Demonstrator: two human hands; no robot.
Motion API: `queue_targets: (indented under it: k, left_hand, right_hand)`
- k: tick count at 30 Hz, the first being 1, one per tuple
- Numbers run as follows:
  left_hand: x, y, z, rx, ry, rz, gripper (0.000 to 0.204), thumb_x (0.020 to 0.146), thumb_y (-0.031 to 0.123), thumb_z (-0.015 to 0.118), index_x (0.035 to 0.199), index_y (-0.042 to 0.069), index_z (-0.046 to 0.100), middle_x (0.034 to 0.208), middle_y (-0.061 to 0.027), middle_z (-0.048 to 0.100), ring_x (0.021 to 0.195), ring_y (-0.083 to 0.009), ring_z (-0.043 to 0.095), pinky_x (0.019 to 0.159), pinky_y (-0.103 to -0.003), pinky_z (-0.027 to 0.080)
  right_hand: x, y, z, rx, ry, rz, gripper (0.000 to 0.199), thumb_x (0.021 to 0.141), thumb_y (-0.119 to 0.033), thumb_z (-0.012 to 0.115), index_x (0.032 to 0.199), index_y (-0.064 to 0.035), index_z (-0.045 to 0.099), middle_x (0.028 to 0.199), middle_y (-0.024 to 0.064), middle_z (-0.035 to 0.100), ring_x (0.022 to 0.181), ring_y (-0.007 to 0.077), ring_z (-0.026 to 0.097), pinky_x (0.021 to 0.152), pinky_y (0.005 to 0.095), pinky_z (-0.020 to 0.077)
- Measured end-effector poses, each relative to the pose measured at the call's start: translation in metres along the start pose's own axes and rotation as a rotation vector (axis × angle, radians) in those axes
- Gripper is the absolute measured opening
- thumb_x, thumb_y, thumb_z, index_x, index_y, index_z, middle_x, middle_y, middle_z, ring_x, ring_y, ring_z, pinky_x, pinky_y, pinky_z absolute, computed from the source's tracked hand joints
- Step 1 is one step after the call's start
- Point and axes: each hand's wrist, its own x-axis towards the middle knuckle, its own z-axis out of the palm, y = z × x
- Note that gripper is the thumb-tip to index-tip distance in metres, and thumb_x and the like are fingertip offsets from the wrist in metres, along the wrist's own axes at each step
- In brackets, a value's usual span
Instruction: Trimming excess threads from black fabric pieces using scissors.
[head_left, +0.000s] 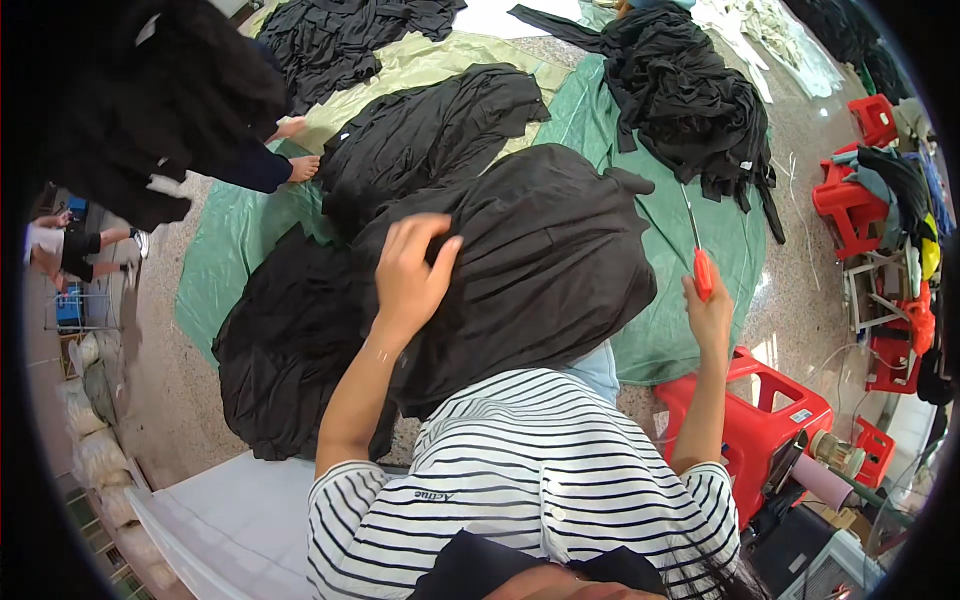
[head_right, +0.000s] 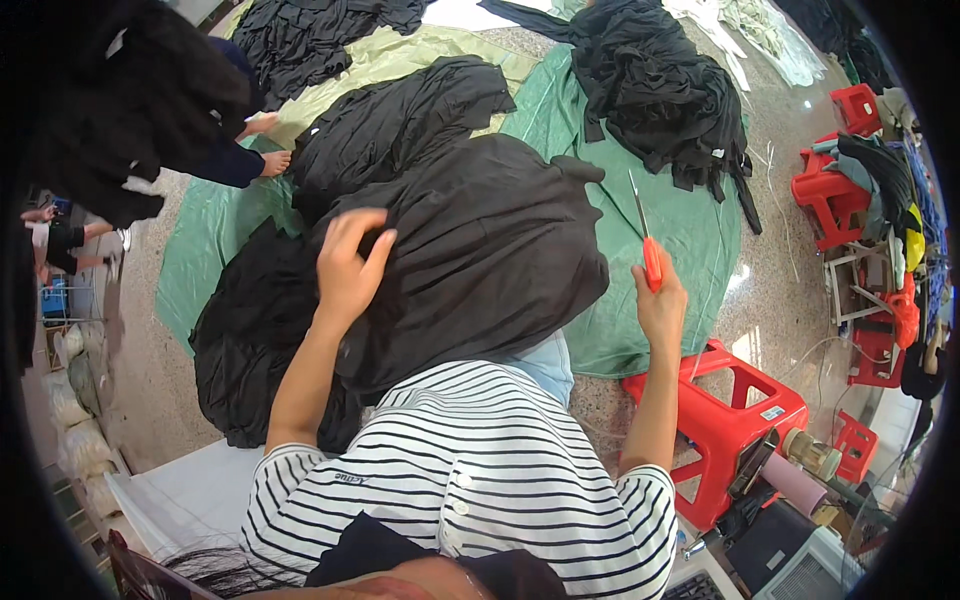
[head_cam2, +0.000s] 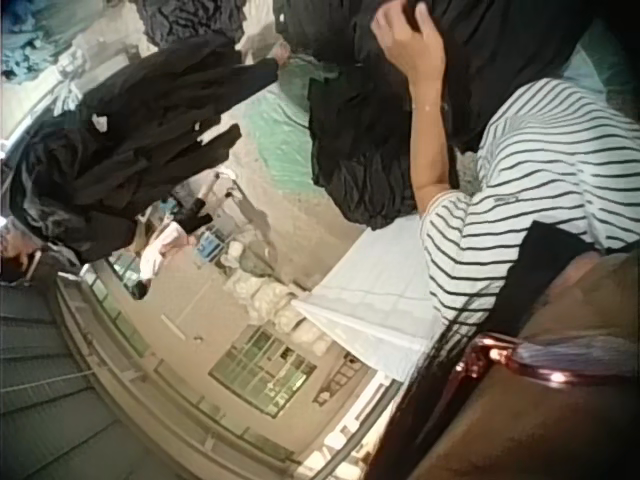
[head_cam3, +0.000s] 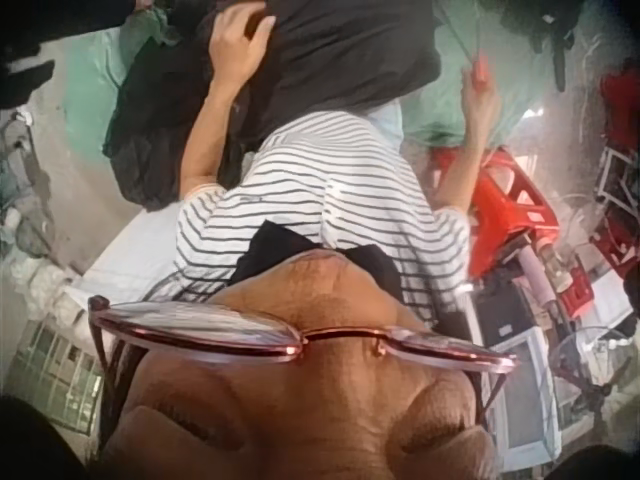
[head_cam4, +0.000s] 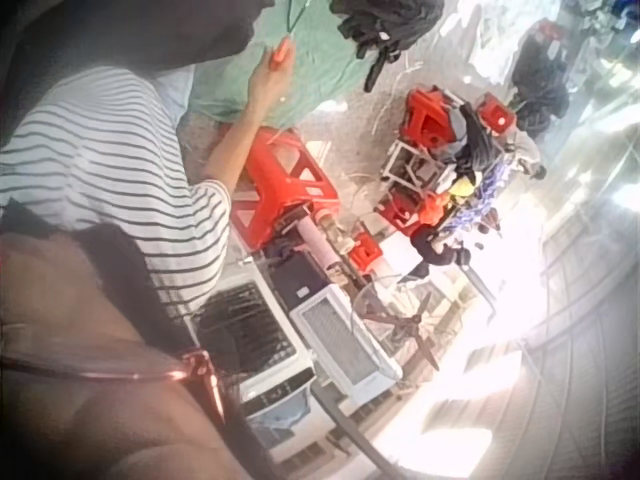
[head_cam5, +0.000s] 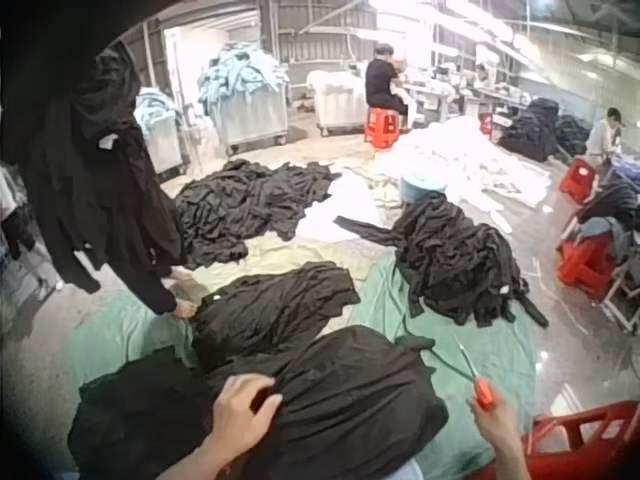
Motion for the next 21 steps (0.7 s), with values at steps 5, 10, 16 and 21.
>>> queue_targets:
  k: [5, 10, 16, 21]
  left_hand:
    - [0.044, -0.015, 0.040, 0.015, -0.312, -0.164, 0.030, 0.077, 0.022, 0.076, 0.098, 0.002, 0.068, 0.109, -0.0105, 0.066, 0.107, -0.0292, 0.058, 0.092, -0.038, 0.046]
    - [0.044, -0.026, 0.055, -0.159, -0.142, -0.068, 0.016, 0.080, 0.015, 0.070, 0.089, 0.003, 0.063, 0.093, -0.0090, 0.066, 0.091, -0.0292, 0.062, 0.081, -0.039, 0.048]
    - [0.043, 0.012, 0.009, -0.310, 0.112, 0.224, 0.013, 0.085, -0.005, 0.063, 0.096, 0.000, 0.058, 0.074, -0.0098, 0.058, 0.063, -0.0233, 0.057, 0.061, -0.025, 0.044]
    - [-0.012, 0.051, -0.036, -0.215, -0.463, 0.455, 0.015, 0.074, 0.003, 0.067, 0.087, 0.008, 0.061, 0.074, -0.0049, 0.054, 0.060, -0.0234, 0.060, 0.052, -0.033, 0.049]
  right_hand:
    - [0.055, -0.018, 0.034, 0.310, 0.014, 0.147, 0.045, 0.086, -0.023, 0.071, 0.128, -0.0118, 0.059, 0.073, 0.0036, 0.062, 0.055, 0.0125, 0.056, 0.053, 0.0302, 0.0465]
    - [0.123, -0.040, 0.078, 0.416, -0.157, 0.200, 0.035, 0.084, -0.031, 0.075, 0.109, -0.0092, 0.065, 0.072, -0.0044, 0.058, 0.056, 0.0057, 0.051, 0.049, 0.0232, 0.0406]
    - [0.139, -0.077, 0.059, 0.707, -0.226, -0.149, 0.039, 0.073, -0.005, 0.078, 0.110, -0.0059, 0.065, 0.092, -0.0023, 0.060, 0.075, 0.0067, 0.054, 0.068, 0.0231, 0.0421]
    - [0.096, -0.067, -0.025, 0.630, 0.049, -0.140, 0.039, 0.080, -0.004, 0.073, 0.117, -0.0057, 0.063, 0.100, -0.0036, 0.061, 0.081, 0.0053, 0.052, 0.072, 0.0217, 0.0410]
